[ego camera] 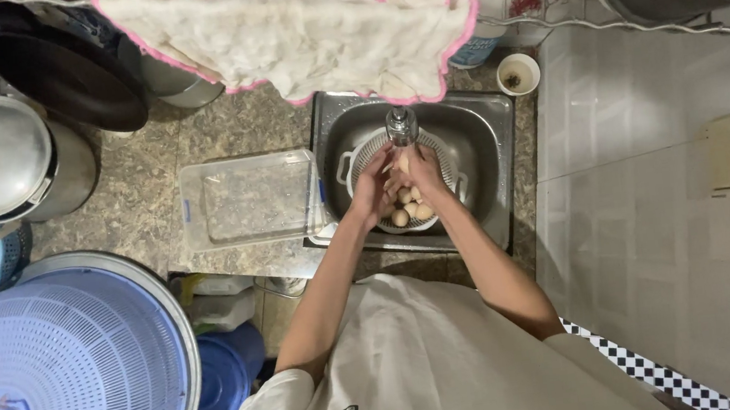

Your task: The person is washing quail eggs in a colander under a kitchen tap and then drying them with a cloth.

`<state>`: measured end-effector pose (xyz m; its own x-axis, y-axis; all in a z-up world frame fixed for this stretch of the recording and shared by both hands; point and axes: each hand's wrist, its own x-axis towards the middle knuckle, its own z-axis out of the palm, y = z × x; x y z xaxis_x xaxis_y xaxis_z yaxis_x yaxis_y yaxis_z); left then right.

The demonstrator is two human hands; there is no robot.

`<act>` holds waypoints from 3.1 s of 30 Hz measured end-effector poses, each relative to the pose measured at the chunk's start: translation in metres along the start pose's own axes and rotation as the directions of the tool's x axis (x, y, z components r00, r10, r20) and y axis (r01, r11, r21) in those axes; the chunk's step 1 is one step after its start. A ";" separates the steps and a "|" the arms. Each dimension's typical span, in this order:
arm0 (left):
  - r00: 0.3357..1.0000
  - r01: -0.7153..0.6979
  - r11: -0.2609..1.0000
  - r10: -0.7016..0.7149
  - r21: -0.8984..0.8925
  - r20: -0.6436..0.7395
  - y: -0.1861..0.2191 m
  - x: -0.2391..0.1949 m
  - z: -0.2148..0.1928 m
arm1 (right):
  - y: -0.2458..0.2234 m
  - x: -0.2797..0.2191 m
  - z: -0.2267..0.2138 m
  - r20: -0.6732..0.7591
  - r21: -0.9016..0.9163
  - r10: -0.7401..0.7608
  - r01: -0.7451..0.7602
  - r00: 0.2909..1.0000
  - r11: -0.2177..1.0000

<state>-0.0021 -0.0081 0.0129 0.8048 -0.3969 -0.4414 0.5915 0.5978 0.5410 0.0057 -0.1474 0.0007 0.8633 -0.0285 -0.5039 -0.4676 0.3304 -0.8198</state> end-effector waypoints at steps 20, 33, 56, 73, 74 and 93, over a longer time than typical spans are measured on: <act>1.000 0.020 1.000 -0.020 0.023 0.006 -0.009 0.014 -0.013 | 0.003 0.002 -0.010 0.221 0.044 -0.034 0.025 0.975 0.999; 0.980 -0.168 0.818 0.197 0.550 0.007 -0.013 0.003 -0.001 | 0.013 0.008 -0.033 0.471 0.402 -0.044 -0.170 0.881 0.900; 0.975 -0.187 0.940 0.213 0.287 -0.062 -0.017 0.029 0.019 | -0.026 -0.042 -0.053 -0.137 -0.272 -0.259 0.215 0.956 0.938; 0.988 0.150 0.988 -0.151 0.034 0.038 -0.022 0.050 0.006 | -0.020 -0.049 -0.035 -0.044 -0.191 -0.091 0.081 0.995 0.978; 0.984 0.167 0.986 -0.167 0.009 0.054 -0.021 0.049 0.007 | -0.011 -0.043 -0.039 -0.013 -0.142 -0.114 0.111 0.993 0.984; 0.904 -0.409 0.603 0.367 0.685 0.218 0.014 0.009 0.003 | 0.026 0.018 -0.025 0.215 0.325 0.297 -0.355 0.930 0.876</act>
<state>0.0136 -0.0060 0.0187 0.9557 -0.2910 -0.0447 0.0606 0.0458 0.9971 0.0039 -0.1630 -0.0366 0.7048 0.2748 -0.6540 -0.6548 0.6067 -0.4507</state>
